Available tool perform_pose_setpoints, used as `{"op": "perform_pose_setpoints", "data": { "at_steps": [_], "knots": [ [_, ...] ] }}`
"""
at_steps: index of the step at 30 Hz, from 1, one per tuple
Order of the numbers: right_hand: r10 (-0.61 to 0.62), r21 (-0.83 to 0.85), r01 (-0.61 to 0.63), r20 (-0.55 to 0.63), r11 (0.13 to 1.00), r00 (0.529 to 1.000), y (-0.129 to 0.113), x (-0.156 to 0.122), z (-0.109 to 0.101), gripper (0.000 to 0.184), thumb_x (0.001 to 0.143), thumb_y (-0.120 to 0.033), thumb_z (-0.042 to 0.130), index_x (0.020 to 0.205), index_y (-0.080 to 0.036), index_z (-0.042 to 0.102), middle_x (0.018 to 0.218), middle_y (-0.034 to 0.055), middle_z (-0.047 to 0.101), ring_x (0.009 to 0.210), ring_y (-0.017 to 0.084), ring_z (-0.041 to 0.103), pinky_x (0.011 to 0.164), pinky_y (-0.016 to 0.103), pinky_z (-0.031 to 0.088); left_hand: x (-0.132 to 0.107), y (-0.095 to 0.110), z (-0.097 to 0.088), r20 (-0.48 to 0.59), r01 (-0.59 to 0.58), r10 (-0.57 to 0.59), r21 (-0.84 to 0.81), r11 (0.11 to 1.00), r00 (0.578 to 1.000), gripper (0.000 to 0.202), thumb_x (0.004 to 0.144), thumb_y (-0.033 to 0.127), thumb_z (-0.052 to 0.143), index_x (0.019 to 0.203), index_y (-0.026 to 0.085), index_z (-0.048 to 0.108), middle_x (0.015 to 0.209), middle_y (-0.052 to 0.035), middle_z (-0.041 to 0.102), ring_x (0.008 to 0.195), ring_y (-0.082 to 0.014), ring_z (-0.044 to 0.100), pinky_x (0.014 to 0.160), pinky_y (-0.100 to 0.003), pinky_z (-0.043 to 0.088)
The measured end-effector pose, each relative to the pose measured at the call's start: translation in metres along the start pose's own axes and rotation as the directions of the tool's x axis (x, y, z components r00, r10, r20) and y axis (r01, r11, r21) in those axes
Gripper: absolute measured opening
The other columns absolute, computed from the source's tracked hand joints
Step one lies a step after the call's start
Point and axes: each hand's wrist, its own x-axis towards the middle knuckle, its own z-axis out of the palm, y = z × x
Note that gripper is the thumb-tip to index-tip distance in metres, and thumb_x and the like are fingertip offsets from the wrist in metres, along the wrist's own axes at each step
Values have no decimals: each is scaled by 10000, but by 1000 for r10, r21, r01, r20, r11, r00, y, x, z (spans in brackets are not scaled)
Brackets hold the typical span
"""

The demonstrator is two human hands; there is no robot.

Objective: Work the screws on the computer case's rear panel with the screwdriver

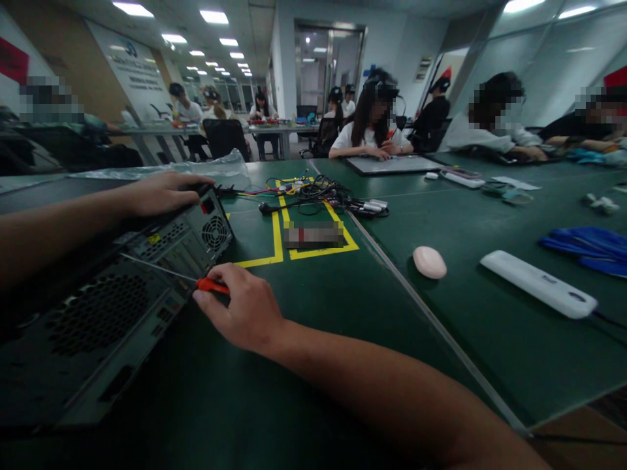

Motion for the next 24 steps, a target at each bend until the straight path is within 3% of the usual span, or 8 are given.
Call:
{"op": "perform_pose_setpoints", "data": {
  "at_steps": [3,12,18,24],
  "knots": [
    [-2,-1,2,0,1000,1000,-1,0,-1,262,1004,-469,637,1105,-229,668,1026,49,743,922,197,699,849,340,536,0,-2,0,31,-19,20,-48,999,999,805,892,577,408,1550,143,570,1408,-162,682,1277,-349,638,1122,-454,450],
    [-26,31,25,43,999,999,-4,2,-1,273,1068,-437,538,1033,-206,679,978,48,730,893,178,668,845,322,527,0,-1,-2,36,-16,17,-29,999,999,795,907,583,401,1556,152,564,1446,-162,659,1318,-352,612,1148,-457,419],
    [31,74,-35,47,997,998,-3,0,0,320,939,-469,711,1143,-242,616,1018,26,719,846,173,686,780,308,552,0,-2,-2,42,-20,22,-44,999,999,789,905,572,413,1561,157,552,1478,-149,643,1337,-347,597,1158,-455,410],
    [-5,62,3,43,998,999,0,1,2,195,970,-403,664,1066,-241,614,1006,26,714,843,169,676,796,315,550,-2,2,-3,44,18,-16,-50,999,999,808,894,579,416,1559,143,555,1430,-161,658,1304,-370,613,1133,-474,428]
  ]
}}
